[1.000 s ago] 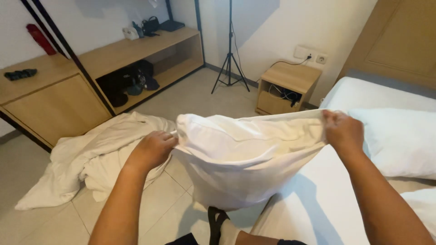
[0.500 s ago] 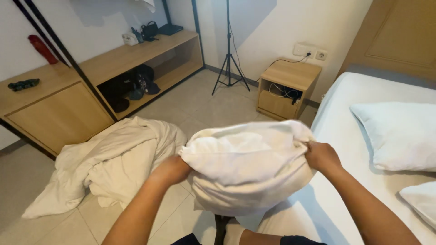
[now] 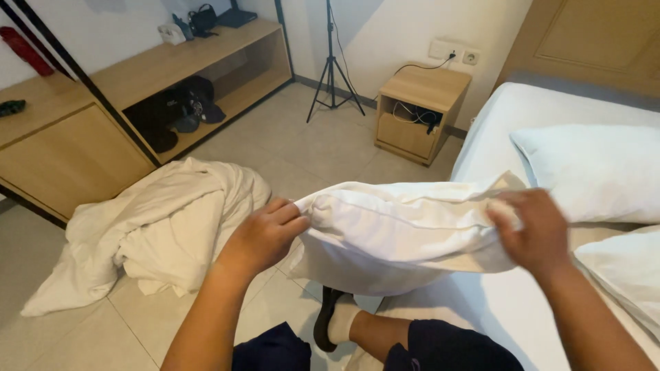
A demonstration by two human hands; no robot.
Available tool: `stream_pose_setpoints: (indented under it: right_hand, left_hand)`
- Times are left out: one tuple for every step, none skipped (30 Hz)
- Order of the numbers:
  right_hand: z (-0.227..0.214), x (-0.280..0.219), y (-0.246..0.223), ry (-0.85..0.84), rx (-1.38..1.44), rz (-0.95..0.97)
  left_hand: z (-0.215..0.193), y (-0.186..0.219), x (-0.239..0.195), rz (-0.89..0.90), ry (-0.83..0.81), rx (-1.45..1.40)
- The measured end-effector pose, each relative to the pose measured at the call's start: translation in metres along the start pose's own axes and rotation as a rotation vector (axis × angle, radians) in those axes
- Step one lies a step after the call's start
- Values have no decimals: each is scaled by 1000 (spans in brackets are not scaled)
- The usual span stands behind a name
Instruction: Changing a pillowcase on a pillow in a hotel room.
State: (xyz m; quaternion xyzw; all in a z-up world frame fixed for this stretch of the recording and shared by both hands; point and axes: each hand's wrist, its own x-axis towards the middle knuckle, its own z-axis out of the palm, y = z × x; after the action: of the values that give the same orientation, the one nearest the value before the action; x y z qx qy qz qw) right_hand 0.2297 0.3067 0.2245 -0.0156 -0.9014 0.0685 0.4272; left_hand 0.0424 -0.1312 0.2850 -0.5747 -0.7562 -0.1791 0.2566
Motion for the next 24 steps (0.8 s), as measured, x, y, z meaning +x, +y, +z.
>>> stream_pose_setpoints:
  right_hand:
    - [-2, 10, -35, -6, -3, 3]
    - [-4, 17, -71, -147, 138, -272]
    - [-5, 25, -108, -285, 286, -545]
    - [4, 30, -120, -294, 283, -541]
    - [14, 36, -132, -530, 457, -497]
    - [25, 43, -144, -760, 630, -444]
    - [73, 29, -143, -764, 627, -439]
    - [119, 10, -145, -1062, 443, -414]
    - [162, -10, -149, -1354, 251, -394]
    - [157, -14, -149, -1362, 254, -389]
    - [152, -18, -149, -1315, 313, -343]
    - [148, -21, -150, -1267, 372, -298]
    - [138, -21, -152, -1275, 378, -293]
    - [131, -16, -155, -1189, 462, -234]
    - [124, -10, -159, -1101, 545, -175]
    - [115, -7, -164, -1104, 551, -173]
    - [106, -4, -168, -1015, 632, -111]
    - [96, 1, -170, -929, 707, -51]
    - [86, -7, -164, -935, 710, -51]
    - [76, -14, -157, -1101, 776, 39]
    - [66, -21, -149, -1266, 838, 133]
    - [74, -34, -138, -1271, 838, 140]
    - [82, -47, -127, -1389, 638, 130]
    - [89, -61, -117, -1492, 435, 121]
  left_hand:
    - [-1, 7, 4, -1, -2, -7]
    - [-2, 15, 6, 54, 25, 8]
    - [-4, 23, 8, 108, 53, 22]
    - [-3, 32, 5, 106, 53, 12]
    - [-3, 40, 2, 151, -5, -3]
    - [-5, 47, 2, 199, -61, -15]
    - [-11, 58, 2, 200, -60, -21]
    - [-17, 68, 3, 255, -22, -43]
    - [-23, 79, 3, 309, 16, -65]
    - [-24, 79, 1, 306, 13, -74]
    - [-25, 78, -2, 283, 60, -47]
    - [-25, 76, -4, 258, 105, -20]
    - [-22, 71, -12, 253, 100, -28]
    - [-21, 63, -19, 144, 97, -24]
    - [-20, 55, -26, 35, 94, -19]
    - [-23, 55, -29, 32, 88, -20]
    - [-27, 55, -32, 5, 115, 9]
    - [-30, 56, -35, -25, 146, 37]
    - [-31, 56, -37, -31, 143, 34]
    - [-32, 55, -38, -38, 155, 31]
    - [-32, 54, -40, -46, 166, 28]
    - [-30, 53, -41, -49, 163, 21]
    - [-28, 52, -43, -44, 167, 34]
    - [-27, 50, -44, -34, 167, 46]
